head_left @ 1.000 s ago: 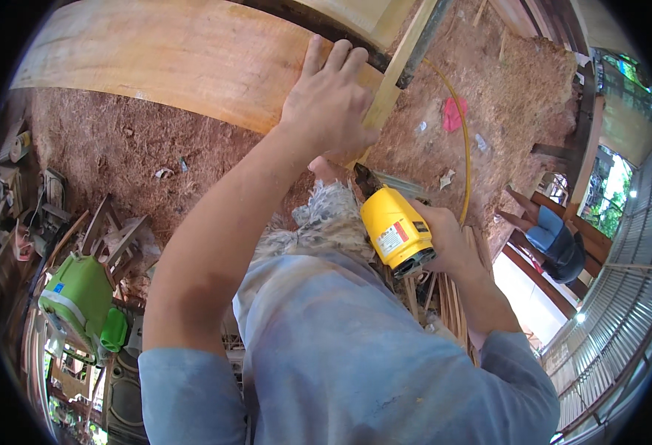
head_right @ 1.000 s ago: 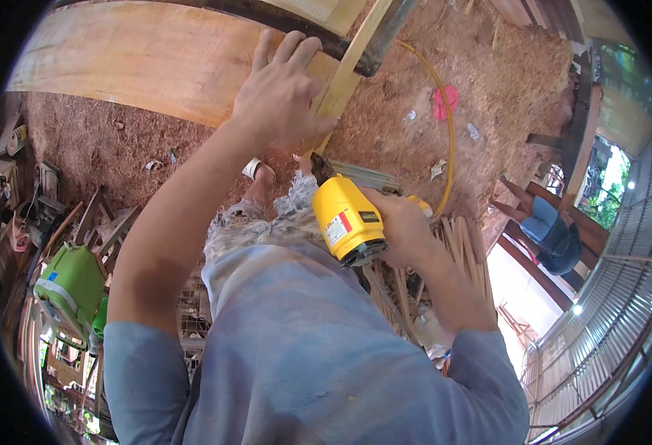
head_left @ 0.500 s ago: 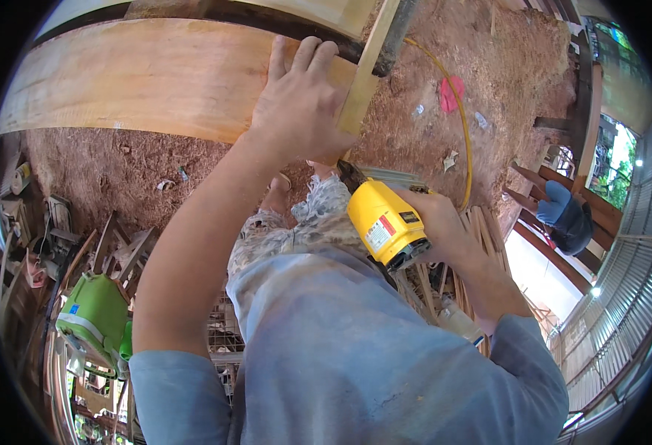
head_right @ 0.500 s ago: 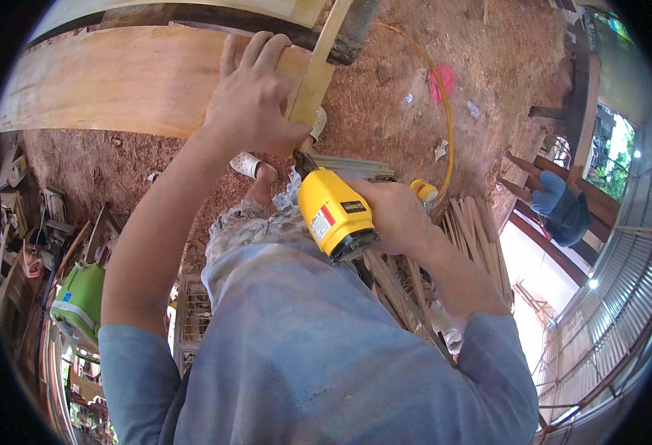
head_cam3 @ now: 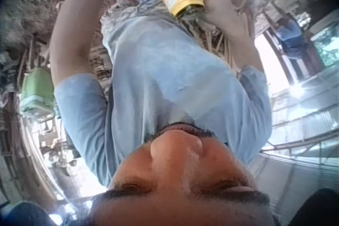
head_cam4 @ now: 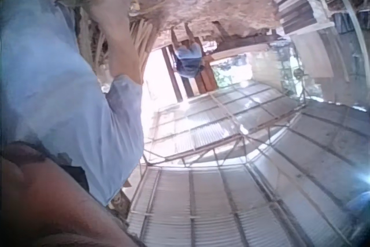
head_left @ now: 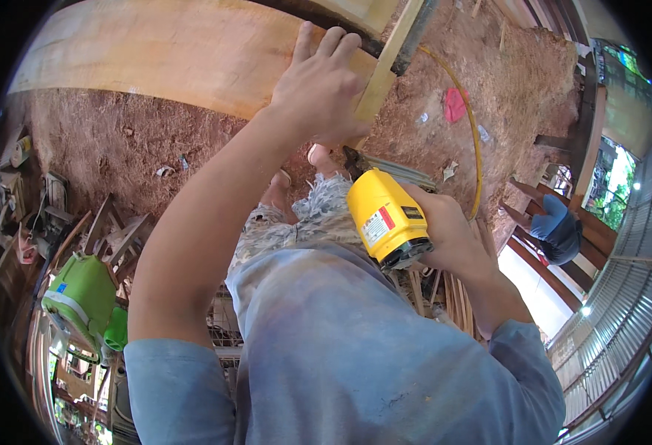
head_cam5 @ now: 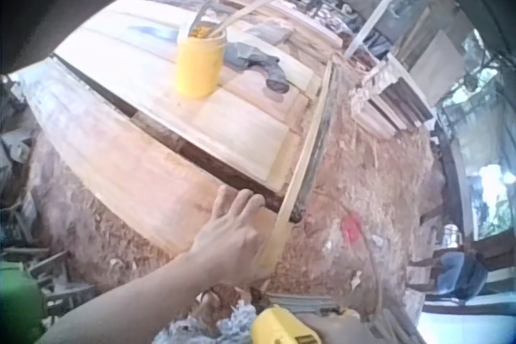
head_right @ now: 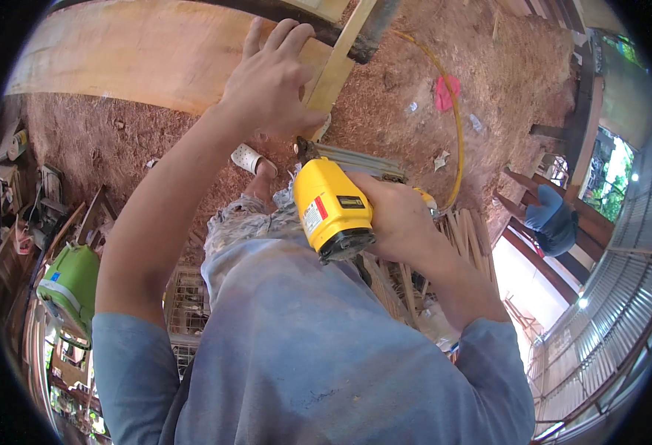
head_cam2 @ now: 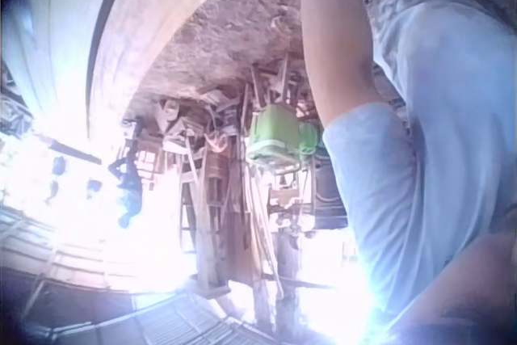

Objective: The person applies adhesive from a yellow container onto a thin wooden strip and a larger board, then aligns and attaches the strip using a yellow nail gun.

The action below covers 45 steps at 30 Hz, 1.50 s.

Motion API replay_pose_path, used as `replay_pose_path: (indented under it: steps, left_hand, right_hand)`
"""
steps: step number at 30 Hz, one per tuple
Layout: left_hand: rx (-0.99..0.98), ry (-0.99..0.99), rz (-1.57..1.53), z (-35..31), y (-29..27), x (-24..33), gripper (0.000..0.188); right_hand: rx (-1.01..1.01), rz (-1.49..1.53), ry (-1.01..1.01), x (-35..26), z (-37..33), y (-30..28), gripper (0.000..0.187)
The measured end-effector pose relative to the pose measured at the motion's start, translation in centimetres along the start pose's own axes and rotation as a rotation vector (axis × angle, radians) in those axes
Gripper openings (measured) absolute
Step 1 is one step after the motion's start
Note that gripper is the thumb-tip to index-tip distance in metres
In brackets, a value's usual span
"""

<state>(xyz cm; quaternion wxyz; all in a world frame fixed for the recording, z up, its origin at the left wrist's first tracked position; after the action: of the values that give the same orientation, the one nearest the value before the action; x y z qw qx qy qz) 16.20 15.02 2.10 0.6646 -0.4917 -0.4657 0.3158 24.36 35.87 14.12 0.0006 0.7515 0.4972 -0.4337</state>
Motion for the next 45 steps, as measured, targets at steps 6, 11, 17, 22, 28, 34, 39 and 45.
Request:
replay_pose_path:
  steps: [6,11,17,22,28,34,39,45]
  left_hand:
    - [-0.035,0.016,0.028,0.0,-0.6,-0.2,0.049]
    - [-0.009,0.010,0.036,0.1,-0.2,-0.1,0.049]
    - [-0.064,-0.009,0.002,0.1,-0.3,0.0,0.050]
    - [-0.044,0.021,0.036,0.0,-0.2,0.0,0.048]
    - [-0.064,0.020,0.022,0.0,-0.3,0.1,0.049]
    - [-0.076,-0.004,0.008,0.3,-0.1,0.3,0.051]
    - [-0.057,0.016,0.007,0.4,0.1,0.3,0.051]
    - [-0.025,-0.001,0.029,0.2,1.2,0.4,0.047]
  right_hand:
    - [-0.014,0.014,0.000,-0.5,0.0,0.0,0.072]
    - [-0.012,0.010,0.022,-0.4,-0.1,0.3,0.073]
    - [-0.002,0.013,0.103,-1.5,-0.2,0.7,0.072]
    - [-0.008,0.013,0.130,-2.1,-0.2,1.0,0.068]
    - [-0.013,-0.045,0.223,-4.0,0.2,1.4,0.063]
    - [-0.004,-0.041,0.164,-3.0,0.0,1.5,0.066]
    - [-0.013,-0.020,0.161,-3.2,0.2,1.4,0.066]
    - [-0.019,-0.073,0.137,-2.5,0.7,1.5,0.067]
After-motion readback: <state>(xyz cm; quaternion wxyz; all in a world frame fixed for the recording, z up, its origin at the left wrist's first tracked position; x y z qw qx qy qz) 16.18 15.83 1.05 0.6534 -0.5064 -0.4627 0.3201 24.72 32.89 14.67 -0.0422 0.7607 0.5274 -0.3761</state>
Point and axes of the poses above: each hand's wrist, its own z-axis towards the middle knuckle, its own y-axis out of the palm, x = y × z, the point moved 1 cm from there along z, towards the middle knuckle, and after that the axes turned 13 degrees about z, right-handed, at the moved point
